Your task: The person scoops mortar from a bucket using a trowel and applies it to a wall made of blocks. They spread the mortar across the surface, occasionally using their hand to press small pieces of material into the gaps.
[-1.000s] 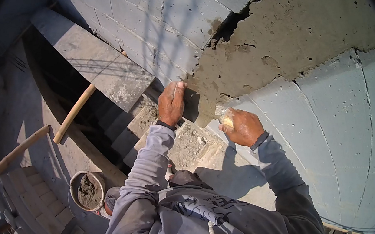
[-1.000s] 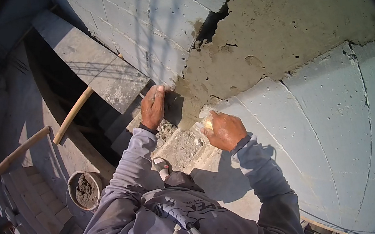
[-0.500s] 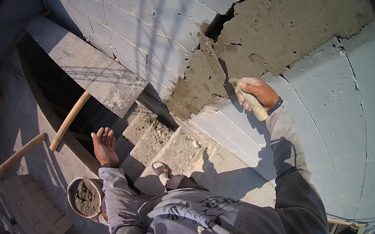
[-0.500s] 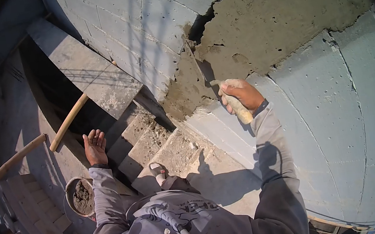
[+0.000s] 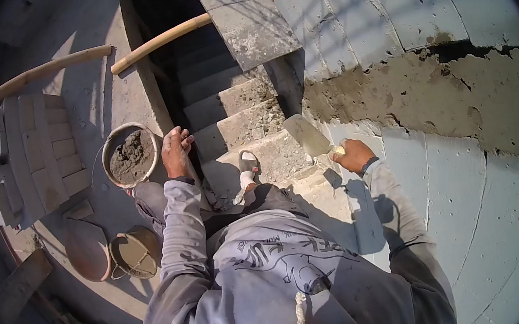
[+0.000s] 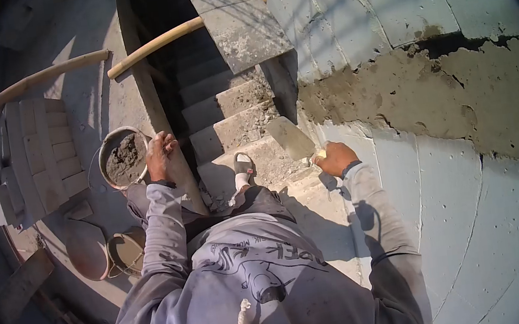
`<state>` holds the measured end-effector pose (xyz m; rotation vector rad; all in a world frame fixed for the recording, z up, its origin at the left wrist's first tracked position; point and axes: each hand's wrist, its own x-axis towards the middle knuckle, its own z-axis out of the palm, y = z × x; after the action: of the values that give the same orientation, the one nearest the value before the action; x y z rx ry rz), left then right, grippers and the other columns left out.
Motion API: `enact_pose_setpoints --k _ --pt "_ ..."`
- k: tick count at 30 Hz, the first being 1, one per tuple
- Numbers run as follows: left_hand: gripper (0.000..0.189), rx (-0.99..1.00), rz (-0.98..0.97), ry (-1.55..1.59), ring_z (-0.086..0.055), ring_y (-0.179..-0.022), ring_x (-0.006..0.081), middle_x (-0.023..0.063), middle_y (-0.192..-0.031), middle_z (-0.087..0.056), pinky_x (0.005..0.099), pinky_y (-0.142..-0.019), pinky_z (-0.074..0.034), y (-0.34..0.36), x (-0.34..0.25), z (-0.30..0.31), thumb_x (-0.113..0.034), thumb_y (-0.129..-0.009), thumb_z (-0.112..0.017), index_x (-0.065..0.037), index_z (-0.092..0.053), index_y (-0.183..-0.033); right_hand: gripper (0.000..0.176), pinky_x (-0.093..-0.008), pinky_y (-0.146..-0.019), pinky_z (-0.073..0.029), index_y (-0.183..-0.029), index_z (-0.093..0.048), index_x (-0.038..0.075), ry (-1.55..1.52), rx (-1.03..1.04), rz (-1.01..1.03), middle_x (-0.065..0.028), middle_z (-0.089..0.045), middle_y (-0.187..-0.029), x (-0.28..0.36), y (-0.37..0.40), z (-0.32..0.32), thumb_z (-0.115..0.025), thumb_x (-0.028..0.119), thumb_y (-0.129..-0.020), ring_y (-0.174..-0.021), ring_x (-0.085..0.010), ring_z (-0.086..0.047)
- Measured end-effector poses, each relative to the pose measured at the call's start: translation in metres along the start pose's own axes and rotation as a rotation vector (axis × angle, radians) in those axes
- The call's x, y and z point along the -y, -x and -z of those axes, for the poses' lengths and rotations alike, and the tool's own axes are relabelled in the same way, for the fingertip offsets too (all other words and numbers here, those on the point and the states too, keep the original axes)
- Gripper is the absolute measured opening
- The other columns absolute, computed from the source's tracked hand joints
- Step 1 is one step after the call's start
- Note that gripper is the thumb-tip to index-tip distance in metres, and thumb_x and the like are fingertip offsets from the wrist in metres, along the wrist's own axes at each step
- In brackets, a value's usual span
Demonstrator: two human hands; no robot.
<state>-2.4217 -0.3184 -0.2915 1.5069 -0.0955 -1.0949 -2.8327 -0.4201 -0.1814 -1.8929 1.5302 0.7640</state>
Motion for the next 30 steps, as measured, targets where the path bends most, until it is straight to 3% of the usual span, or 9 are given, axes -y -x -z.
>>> enact_pose_setpoints --k 3,8,10,11,16,21,23,26,30 --pt "0.035 -0.206 -0.079 0.03 -0.06 -0.073 0.0128 0.0083 -0.092 -0.062 0.0257 -0.068 -0.045 0.01 -0.026 0.071 -0.03 -0.092 -0.052 -0.001 -0.055 -0.11 0.051 -0.0422 -0.082 -0.048 -0.107 -0.059 -0.002 0.293 0.133 0.097 -0.0227 -0.064 -0.094 0.081 -0.054 -0.04 -0.065 0.036 -0.073 -0.092 -0.0353 -0.062" --pt "0.035 -0.491 -0.101 0.135 -0.059 -0.074 0.0129 0.0073 -0.093 -0.062 0.0255 -0.071 -0.045 0.031 -0.026 0.185 -0.031 -0.091 -0.052 -0.002 -0.055 -0.11 0.062 -0.0408 -0.078 -0.05 -0.132 -0.041 0.002 0.485 -0.053 0.579 -0.0228 -0.06 -0.102 0.258 -0.099 -0.054 -0.059 0.024 -0.077 -0.09 -0.0344 -0.062" --pt "0.03 -0.587 -0.05 0.236 -0.059 -0.073 0.0118 0.0056 -0.09 -0.062 0.0241 -0.068 -0.046 0.038 -0.006 0.214 -0.027 -0.093 -0.052 -0.002 -0.056 -0.107 0.046 -0.0424 -0.07 -0.052 -0.125 -0.046 0.001 0.575 -0.105 0.661 -0.0233 -0.061 -0.097 0.337 -0.11 -0.046 -0.05 0.018 -0.083 -0.082 -0.0343 -0.064" --pt "0.03 -0.602 -0.048 0.255 -0.059 -0.073 0.0118 0.0056 -0.09 -0.062 0.0241 -0.068 -0.046 0.043 0.0 0.221 -0.027 -0.093 -0.052 -0.002 -0.056 -0.107 0.027 -0.0404 -0.064 -0.053 -0.108 -0.053 0.003 0.647 -0.273 0.741 -0.0189 -0.062 -0.085 0.364 -0.132 -0.062 -0.044 0.018 -0.088 -0.075 -0.0306 -0.065" --pt "0.029 -0.536 -0.03 0.183 -0.06 -0.075 0.0125 0.0074 -0.091 -0.062 0.0236 -0.068 -0.048 0.035 0.014 0.24 -0.023 -0.094 -0.052 0.0 -0.054 -0.111 0.021 -0.0354 -0.06 -0.052 -0.099 -0.059 0.007 0.799 -0.474 0.745 -0.0117 -0.064 -0.085 0.514 -0.197 -0.092 -0.047 0.019 -0.088 -0.077 -0.026 -0.065" --pt "0.028 -0.324 0.32 -0.498 -0.066 -0.079 0.0171 0.0122 -0.074 -0.068 0.0286 -0.069 -0.048 0.011 0.0 0.261 -0.024 -0.085 -0.052 0.0 -0.065 -0.091 0.022 -0.0369 -0.066 -0.053 -0.1 -0.061 0.006 0.954 -0.5 0.755 -0.0128 -0.065 -0.089 0.587 -0.233 -0.134 -0.05 0.018 -0.086 -0.085 -0.0274 -0.065" --pt "0.027 -0.274 0.391 -0.456 -0.066 -0.08 0.0207 0.0126 -0.079 -0.068 0.0312 -0.069 -0.049 0.01 -0.005 0.275 -0.02 -0.084 -0.053 -0.002 -0.064 -0.102 0.023 -0.0398 -0.074 -0.053 -0.092 -0.064 0.001 0.697 -0.062 0.831 -0.0184 -0.066 -0.09 0.592 -0.247 -0.141 -0.058 0.018 -0.076 -0.087 -0.0314 -0.065" --pt "0.039 -0.334 -0.03 -0.488 -0.064 -0.088 0.0281 0.0182 -0.096 -0.065 0.0356 -0.077 -0.048 0.002 0.007 0.291 -0.022 -0.081 -0.058 -0.007 -0.055 -0.117 0.036 -0.0392 -0.079 -0.051 -0.094 -0.064 -0.004 0.579 0.067 0.654 -0.0233 -0.065 -0.095 0.595 -0.243 -0.153 -0.062 0.021 -0.069 -0.092 -0.034 -0.064" --pt "0.041 -0.285 0.114 -0.509 -0.062 -0.091 0.0328 0.02 -0.102 -0.063 0.0386 -0.081 -0.047 -0.005 -0.006 0.304 -0.028 -0.081 -0.06 -0.008 -0.056 -0.117 0.04 -0.0413 -0.081 -0.05 -0.093 -0.064 -0.008 0.48 0.158 0.588 -0.0278 -0.063 -0.093 0.605 -0.254 -0.166 -0.061 0.022 -0.066 -0.091 -0.0385 -0.063"
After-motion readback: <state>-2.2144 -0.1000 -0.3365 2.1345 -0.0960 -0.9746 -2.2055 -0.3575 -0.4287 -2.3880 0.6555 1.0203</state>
